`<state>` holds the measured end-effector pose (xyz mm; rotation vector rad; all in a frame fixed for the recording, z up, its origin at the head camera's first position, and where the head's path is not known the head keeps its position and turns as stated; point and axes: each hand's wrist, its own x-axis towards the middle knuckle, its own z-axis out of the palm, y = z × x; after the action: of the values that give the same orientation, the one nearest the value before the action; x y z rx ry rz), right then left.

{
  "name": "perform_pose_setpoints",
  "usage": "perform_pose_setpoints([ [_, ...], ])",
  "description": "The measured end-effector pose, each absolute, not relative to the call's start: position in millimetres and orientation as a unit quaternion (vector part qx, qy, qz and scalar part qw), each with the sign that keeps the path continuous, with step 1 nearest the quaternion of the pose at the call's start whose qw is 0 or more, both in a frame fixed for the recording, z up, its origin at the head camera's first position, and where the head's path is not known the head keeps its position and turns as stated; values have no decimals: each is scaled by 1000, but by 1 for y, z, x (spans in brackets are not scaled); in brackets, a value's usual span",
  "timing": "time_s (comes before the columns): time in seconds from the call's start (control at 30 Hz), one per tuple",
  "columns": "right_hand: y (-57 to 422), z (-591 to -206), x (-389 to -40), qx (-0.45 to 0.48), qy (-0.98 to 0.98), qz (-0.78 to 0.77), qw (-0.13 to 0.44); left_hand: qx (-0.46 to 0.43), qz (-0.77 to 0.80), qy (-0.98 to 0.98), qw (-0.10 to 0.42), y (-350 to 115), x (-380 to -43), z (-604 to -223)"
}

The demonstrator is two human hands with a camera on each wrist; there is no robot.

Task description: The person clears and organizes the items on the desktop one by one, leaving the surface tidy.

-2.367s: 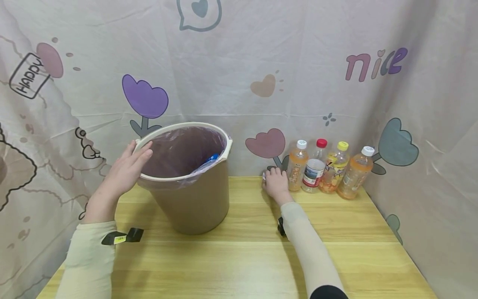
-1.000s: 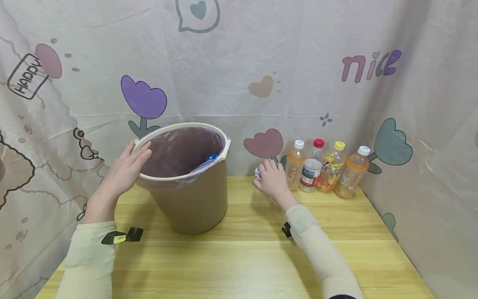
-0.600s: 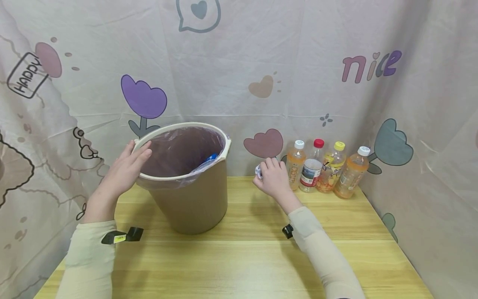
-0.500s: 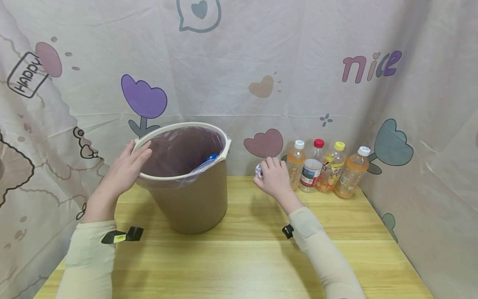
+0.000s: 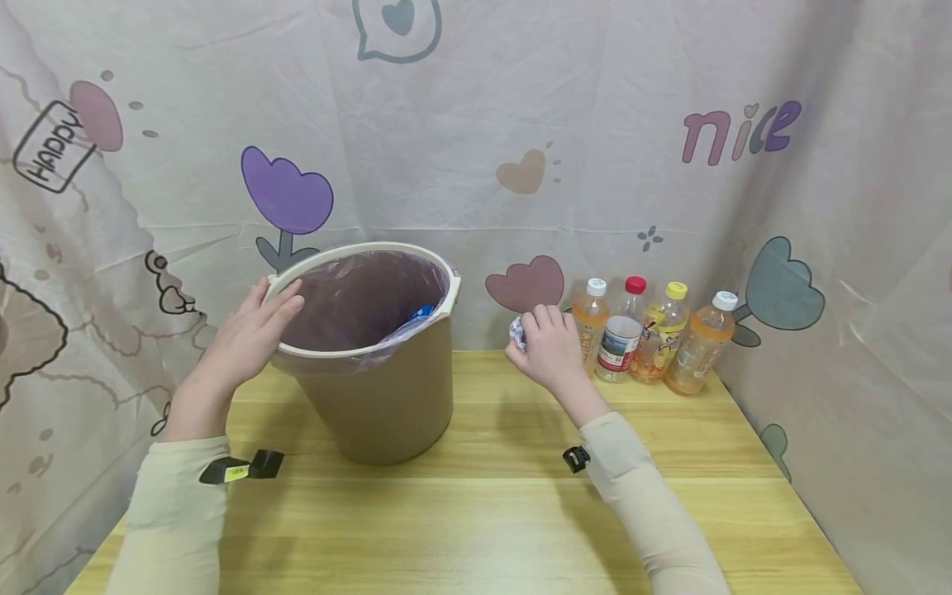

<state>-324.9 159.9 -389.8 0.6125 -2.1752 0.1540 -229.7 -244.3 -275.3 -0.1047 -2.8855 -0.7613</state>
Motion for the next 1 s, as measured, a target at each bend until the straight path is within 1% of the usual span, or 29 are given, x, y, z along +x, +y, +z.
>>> perform_pose_setpoints([
  [0.47, 160, -369, -317, 266, -847, 54, 456, -25, -226, -971, 70, -244, -227, -272],
  [1.0, 149, -349, -312, 282, -830, 61, 476, -19, -196, -979, 61, -243, -227, -268],
])
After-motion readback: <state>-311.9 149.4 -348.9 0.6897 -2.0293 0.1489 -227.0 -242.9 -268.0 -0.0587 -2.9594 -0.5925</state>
